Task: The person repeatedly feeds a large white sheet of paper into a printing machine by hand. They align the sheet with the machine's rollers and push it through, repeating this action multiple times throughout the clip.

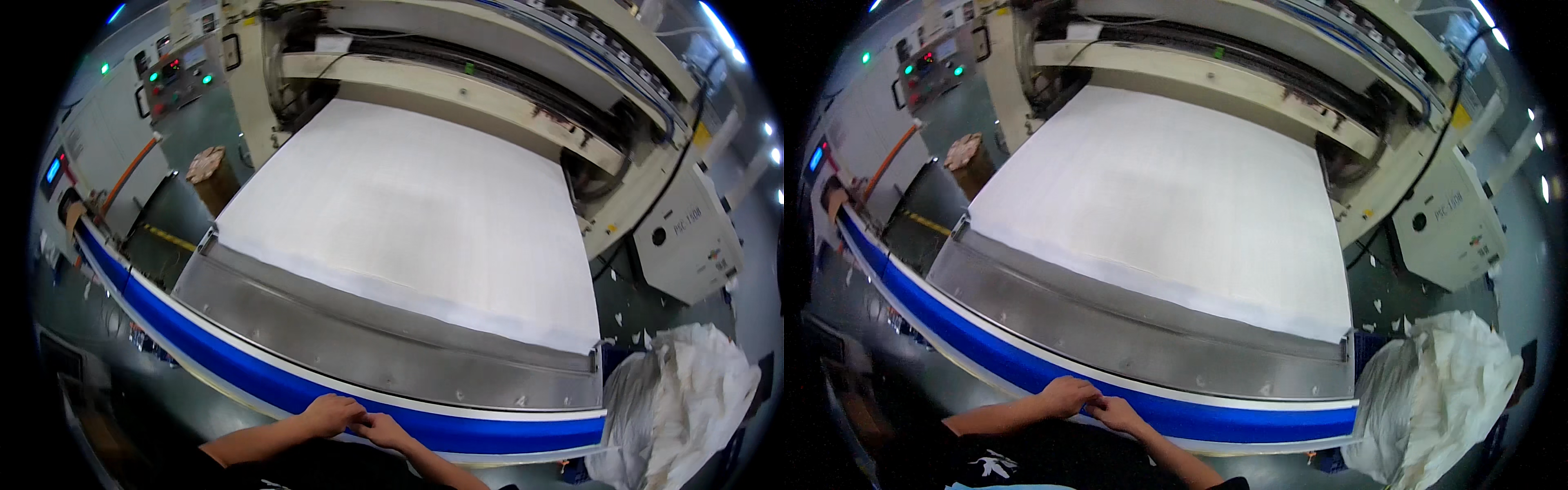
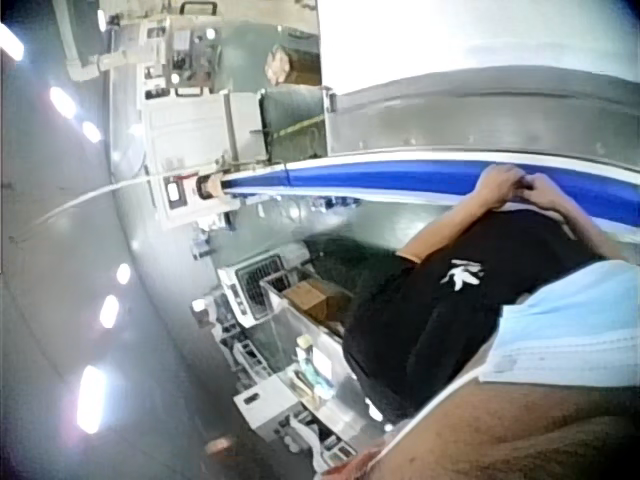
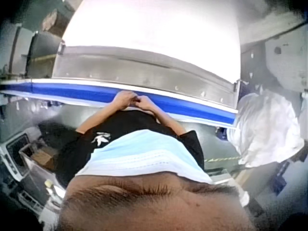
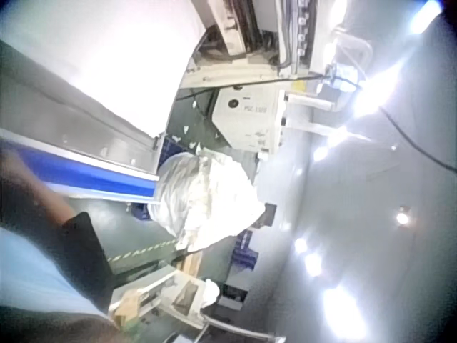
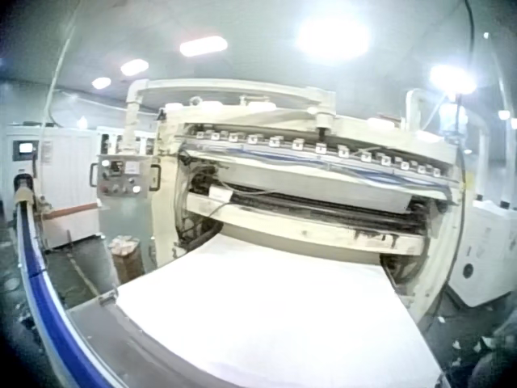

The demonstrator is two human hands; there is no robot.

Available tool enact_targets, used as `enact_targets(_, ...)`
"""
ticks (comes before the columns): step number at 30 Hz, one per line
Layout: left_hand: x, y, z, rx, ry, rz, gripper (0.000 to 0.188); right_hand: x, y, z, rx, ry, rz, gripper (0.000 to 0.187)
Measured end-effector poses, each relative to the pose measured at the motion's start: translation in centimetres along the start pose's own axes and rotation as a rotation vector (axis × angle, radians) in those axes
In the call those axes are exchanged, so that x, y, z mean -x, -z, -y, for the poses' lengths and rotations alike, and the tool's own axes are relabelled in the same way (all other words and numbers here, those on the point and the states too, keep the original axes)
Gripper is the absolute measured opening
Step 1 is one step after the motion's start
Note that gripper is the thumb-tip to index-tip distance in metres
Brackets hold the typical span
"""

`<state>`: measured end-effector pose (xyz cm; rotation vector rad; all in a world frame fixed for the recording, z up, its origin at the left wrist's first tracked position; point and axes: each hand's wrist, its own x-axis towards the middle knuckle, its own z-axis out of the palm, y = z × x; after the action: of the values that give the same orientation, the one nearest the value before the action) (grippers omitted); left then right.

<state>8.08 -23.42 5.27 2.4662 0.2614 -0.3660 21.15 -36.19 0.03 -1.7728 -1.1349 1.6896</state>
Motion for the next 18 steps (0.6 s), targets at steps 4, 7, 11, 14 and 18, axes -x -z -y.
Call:
enact_targets(4, -0.7, -0.6, 0.6, -0.051, -0.027, 0.057, 0.024, -0.1, -0.4, -0.4, -0.011, -0.087, 0.006, 0.037)
enact_targets(7, -0.4, -0.6, 1.4, -0.002, -0.064, 0.017, 0.026, -0.7, -1.0, -0.2, 0.001, -0.145, 0.023, 0.039)
enact_targets(11, 0.9, 0.3, 2.8, -0.008, -0.016, 0.065, 0.032, -2.1, -1.7, 2.1, 0.091, -0.174, 0.072, 0.04)
enact_targets(14, 2.1, 1.4, 4.3, 0.04, 0.024, 0.043, 0.028, -4.2, -2.7, 1.5, 0.182, -0.032, -0.042, 0.034)
enact_targets(18, 3.8, 2.5, 7.6, 0.055, 0.084, -0.015, 0.022, -7.7, -2.7, 2.1, 0.127, -0.052, -0.048, 0.027)
